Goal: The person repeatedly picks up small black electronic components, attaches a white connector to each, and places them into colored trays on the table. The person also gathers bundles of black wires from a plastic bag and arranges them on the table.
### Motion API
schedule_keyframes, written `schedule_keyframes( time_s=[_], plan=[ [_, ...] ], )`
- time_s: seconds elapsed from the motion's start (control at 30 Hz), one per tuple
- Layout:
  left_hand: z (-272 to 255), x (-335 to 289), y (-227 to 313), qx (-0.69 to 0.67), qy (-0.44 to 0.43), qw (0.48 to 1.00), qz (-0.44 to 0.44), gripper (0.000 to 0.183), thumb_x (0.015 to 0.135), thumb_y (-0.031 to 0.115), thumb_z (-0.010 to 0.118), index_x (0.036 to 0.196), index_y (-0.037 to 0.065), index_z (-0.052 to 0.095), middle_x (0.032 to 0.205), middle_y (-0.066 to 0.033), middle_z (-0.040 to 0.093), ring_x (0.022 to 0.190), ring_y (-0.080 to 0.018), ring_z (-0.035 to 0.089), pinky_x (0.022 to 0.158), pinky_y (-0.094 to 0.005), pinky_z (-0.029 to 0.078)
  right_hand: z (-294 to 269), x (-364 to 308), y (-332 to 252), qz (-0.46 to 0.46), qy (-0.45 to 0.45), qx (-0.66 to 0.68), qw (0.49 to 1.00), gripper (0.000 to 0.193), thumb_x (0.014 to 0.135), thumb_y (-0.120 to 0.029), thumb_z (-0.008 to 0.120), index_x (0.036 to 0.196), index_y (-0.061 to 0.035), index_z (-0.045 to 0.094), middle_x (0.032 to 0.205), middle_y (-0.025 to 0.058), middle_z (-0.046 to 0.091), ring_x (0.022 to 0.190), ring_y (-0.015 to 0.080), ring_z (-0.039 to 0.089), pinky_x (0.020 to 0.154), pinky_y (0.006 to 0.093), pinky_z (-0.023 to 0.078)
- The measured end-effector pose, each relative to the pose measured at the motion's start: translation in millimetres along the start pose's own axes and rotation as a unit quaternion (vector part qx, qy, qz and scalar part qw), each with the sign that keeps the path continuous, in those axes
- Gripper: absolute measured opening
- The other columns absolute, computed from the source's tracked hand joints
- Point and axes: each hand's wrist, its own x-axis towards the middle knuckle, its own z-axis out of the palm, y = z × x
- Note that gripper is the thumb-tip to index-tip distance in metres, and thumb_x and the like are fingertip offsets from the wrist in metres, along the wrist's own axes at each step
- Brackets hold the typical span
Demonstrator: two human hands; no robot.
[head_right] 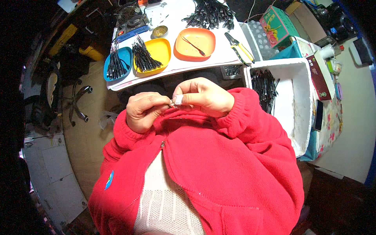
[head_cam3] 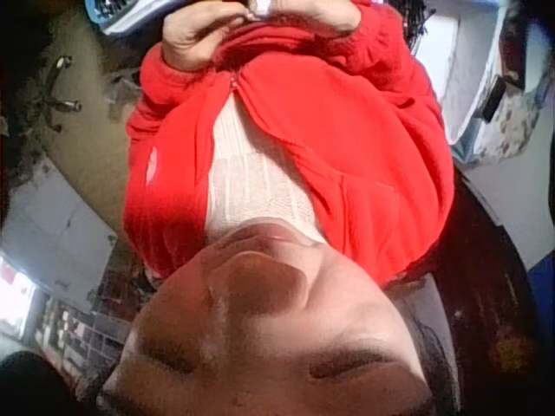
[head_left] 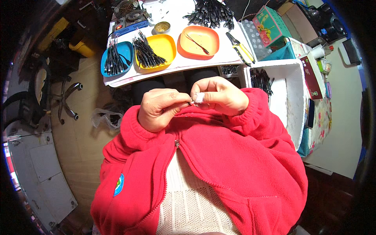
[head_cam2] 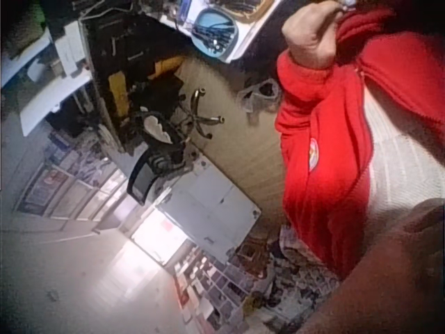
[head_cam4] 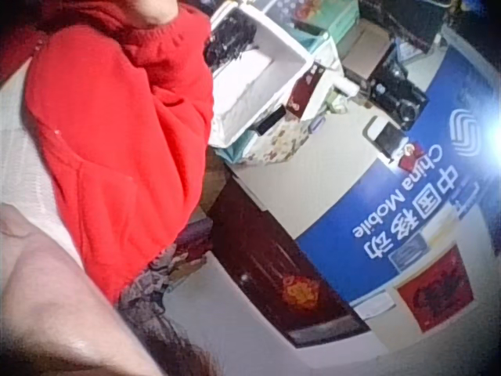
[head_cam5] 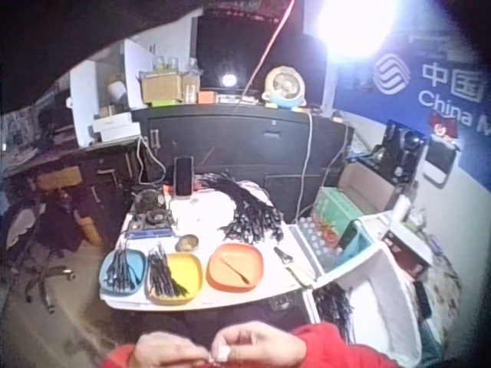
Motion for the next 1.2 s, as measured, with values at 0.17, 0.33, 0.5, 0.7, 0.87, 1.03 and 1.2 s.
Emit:
schedule_keyframes(
  time_s=[0.17,0.33,0.5,0.7,0.87,1.03,1.2],
  plan=[
    [4,-11,-4,-0.268,0.038,0.946,-0.178,0.010,0.088,0.001,0.062,0.097,-0.004,0.066,0.080,-0.0033,0.065,0.067,-0.0070,0.056,0.061,-0.0207,0.046,6,-5,2,-0.148,0.056,-0.186,0.970,0.017,0.090,-0.010,0.063,0.102,0.0016,0.060,0.089,0.0035,0.061,0.082,0.0107,0.058,0.073,0.0242,0.048],
    [13,-14,-16,-0.478,0.052,0.850,-0.218,0.013,0.088,0.001,0.063,0.099,-0.004,0.066,0.077,-0.0043,0.063,0.063,-0.0074,0.052,0.057,-0.0197,0.042,15,-9,-6,-0.372,0.100,-0.567,0.728,0.030,0.072,0.000,0.072,0.100,-0.0023,0.062,0.089,0.0086,0.059,0.079,0.0207,0.060,0.067,0.0303,0.050],
    [13,-10,-12,-0.441,0.035,0.874,-0.200,0.013,0.088,0.001,0.063,0.099,-0.004,0.066,0.078,-0.0050,0.064,0.064,-0.0091,0.055,0.059,-0.0218,0.045,14,-8,-2,-0.383,0.098,-0.610,0.687,0.020,0.072,0.005,0.067,0.090,-0.0008,0.060,0.086,0.0106,0.058,0.078,0.0258,0.059,0.067,0.0340,0.049],
    [9,-10,-8,-0.020,0.047,0.996,-0.079,0.009,0.087,0.000,0.063,0.094,-0.004,0.066,0.079,-0.0057,0.066,0.067,-0.0094,0.059,0.063,-0.0226,0.049,9,-5,14,0.019,0.097,0.131,0.986,0.014,0.092,-0.010,0.060,0.098,0.0016,0.061,0.089,0.0035,0.062,0.080,0.0081,0.057,0.074,0.0215,0.047],
    [12,-11,-20,-0.506,0.067,0.837,-0.200,0.014,0.088,0.006,0.064,0.099,-0.003,0.065,0.080,-0.0060,0.064,0.060,-0.0086,0.052,0.055,-0.0205,0.041,2,0,9,-0.231,0.104,-0.259,0.932,0.013,0.089,-0.006,0.064,0.100,0.0019,0.061,0.090,0.0039,0.062,0.091,0.0110,0.060,0.079,0.0239,0.050],
    [18,-13,-24,-0.649,0.034,0.724,-0.230,0.016,0.087,0.007,0.064,0.100,-0.003,0.064,0.080,-0.0065,0.064,0.058,-0.0096,0.051,0.052,-0.0230,0.040,-1,11,1,-0.400,0.073,-0.463,0.788,0.019,0.074,0.003,0.072,0.091,-0.0026,0.065,0.087,0.0067,0.060,0.079,0.0191,0.060,0.069,0.0296,0.048],
    [21,-13,-23,-0.684,0.002,0.688,-0.241,0.017,0.088,0.010,0.063,0.101,-0.002,0.065,0.086,-0.0097,0.067,0.053,-0.0081,0.046,0.048,-0.0212,0.036,7,9,-1,-0.435,0.055,-0.500,0.747,0.021,0.072,0.004,0.073,0.090,-0.0029,0.065,0.088,0.0079,0.059,0.080,0.0205,0.059,0.069,0.0289,0.048]
  ],
)
